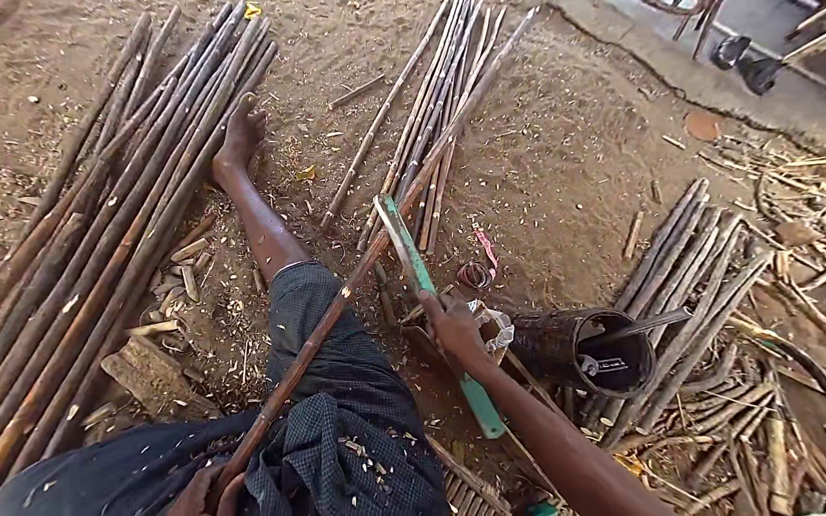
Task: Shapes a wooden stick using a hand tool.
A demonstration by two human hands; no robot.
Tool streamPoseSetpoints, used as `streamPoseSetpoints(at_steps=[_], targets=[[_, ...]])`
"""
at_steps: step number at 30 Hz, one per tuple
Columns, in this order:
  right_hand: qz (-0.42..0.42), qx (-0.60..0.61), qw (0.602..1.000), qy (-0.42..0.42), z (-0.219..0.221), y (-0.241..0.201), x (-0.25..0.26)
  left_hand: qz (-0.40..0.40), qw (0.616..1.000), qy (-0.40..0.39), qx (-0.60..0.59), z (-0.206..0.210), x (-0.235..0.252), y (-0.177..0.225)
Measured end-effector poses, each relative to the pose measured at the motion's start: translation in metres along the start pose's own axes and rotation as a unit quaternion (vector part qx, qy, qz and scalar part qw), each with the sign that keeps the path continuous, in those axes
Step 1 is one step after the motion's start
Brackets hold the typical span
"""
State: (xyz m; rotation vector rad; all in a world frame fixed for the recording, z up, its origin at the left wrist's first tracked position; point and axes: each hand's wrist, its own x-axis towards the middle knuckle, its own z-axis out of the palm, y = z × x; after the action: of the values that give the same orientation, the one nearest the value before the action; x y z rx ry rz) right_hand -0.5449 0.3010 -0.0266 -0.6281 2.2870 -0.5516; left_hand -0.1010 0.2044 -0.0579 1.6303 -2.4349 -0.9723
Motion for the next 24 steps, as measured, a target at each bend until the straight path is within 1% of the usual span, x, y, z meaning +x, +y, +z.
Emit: streamPoseSetpoints(at_steps=[1, 2, 3, 4, 5, 6, 7, 8, 9, 10, 11, 12, 14, 15, 16, 18, 19, 20, 21, 22, 23, 24], targets=[[-0.025, -0.040, 0.998, -0.039, 0.002, -0.006, -0.008, 0.010, 1.000, 0.011, -0.004, -0.004, 0.001, 0.006], [-0.071, -0.102, 0.988, -0.089, 0.007, -0.011, -0.017, 0.023, 1.000, 0.005, -0.008, -0.010, 0.001, 0.012], [-0.099, -0.141, 0.977, -0.122, 0.010, -0.013, -0.023, 0.026, 1.000, -0.003, -0.010, -0.013, -0.001, 0.014], [-0.090, -0.123, 0.981, -0.123, 0.008, -0.012, -0.022, 0.029, 0.999, -0.010, -0.011, -0.015, 0.000, 0.011], [-0.057, -0.066, 0.993, -0.084, 0.003, -0.007, -0.015, 0.028, 0.999, -0.023, -0.014, -0.014, 0.003, 0.005], [-0.017, -0.002, 1.000, -0.023, -0.002, 0.000, -0.005, 0.014, 0.998, -0.048, -0.023, -0.010, 0.008, -0.003], [0.007, 0.037, 0.999, 0.030, -0.002, 0.007, 0.000, 0.010, 0.996, -0.074, -0.041, -0.008, 0.011, -0.009], [0.006, 0.026, 0.999, 0.041, 0.002, 0.008, -0.004, 0.012, 0.993, -0.097, -0.065, -0.011, 0.014, -0.011], [-0.022, -0.024, 0.999, 0.006, 0.009, 0.005, -0.012, 0.019, 0.990, -0.115, -0.085, -0.015, 0.017, -0.013], [-0.067, -0.097, 0.992, -0.047, 0.014, 0.002, -0.021, 0.032, 0.987, -0.120, -0.101, -0.020, 0.018, -0.011], [-0.097, -0.143, 0.982, -0.072, 0.017, 0.001, -0.026, 0.037, 0.986, -0.122, -0.110, -0.022, 0.018, -0.009], [-0.087, -0.128, 0.986, -0.065, 0.014, -0.002, -0.025, 0.036, 0.986, -0.121, -0.111, -0.023, 0.019, -0.009], [-0.025, -0.023, 0.999, 0.031, 0.007, -0.002, -0.013, 0.035, 0.988, -0.117, -0.091, -0.017, 0.022, -0.015], [-0.019, -0.015, 0.998, 0.055, 0.007, -0.002, -0.011, 0.044, 0.989, -0.114, -0.079, -0.016, 0.020, -0.014], [-0.040, -0.050, 0.998, 0.024, 0.008, -0.005, -0.014, 0.061, 0.990, -0.105, -0.072, -0.017, 0.020, -0.010], [-0.106, -0.156, 0.979, -0.082, 0.012, -0.010, -0.024, 0.065, 0.992, -0.092, -0.053, -0.020, 0.017, -0.005], [-0.106, -0.155, 0.978, -0.091, 0.010, -0.011, -0.024, 0.060, 0.994, -0.084, -0.036, -0.019, 0.015, -0.007], [-0.085, -0.112, 0.988, -0.056, 0.005, -0.010, -0.018, 0.047, 0.996, -0.078, -0.017, -0.018, 0.016, -0.009], [-0.056, -0.068, 0.996, -0.003, 0.000, -0.009, -0.010, 0.042, 0.997, -0.067, -0.008, -0.015, 0.017, -0.007], [-0.042, -0.046, 0.997, 0.034, -0.002, -0.008, -0.007, 0.038, 0.998, -0.057, 0.000, -0.012, 0.015, -0.001], [-0.045, -0.062, 0.997, 0.029, -0.002, -0.013, -0.012, 0.030, 0.998, -0.056, 0.003, -0.016, 0.013, 0.009], [-0.053, -0.098, 0.994, -0.009, -0.001, -0.020, -0.017, 0.017, 0.998, -0.067, -0.002, -0.027, 0.012, 0.026]])
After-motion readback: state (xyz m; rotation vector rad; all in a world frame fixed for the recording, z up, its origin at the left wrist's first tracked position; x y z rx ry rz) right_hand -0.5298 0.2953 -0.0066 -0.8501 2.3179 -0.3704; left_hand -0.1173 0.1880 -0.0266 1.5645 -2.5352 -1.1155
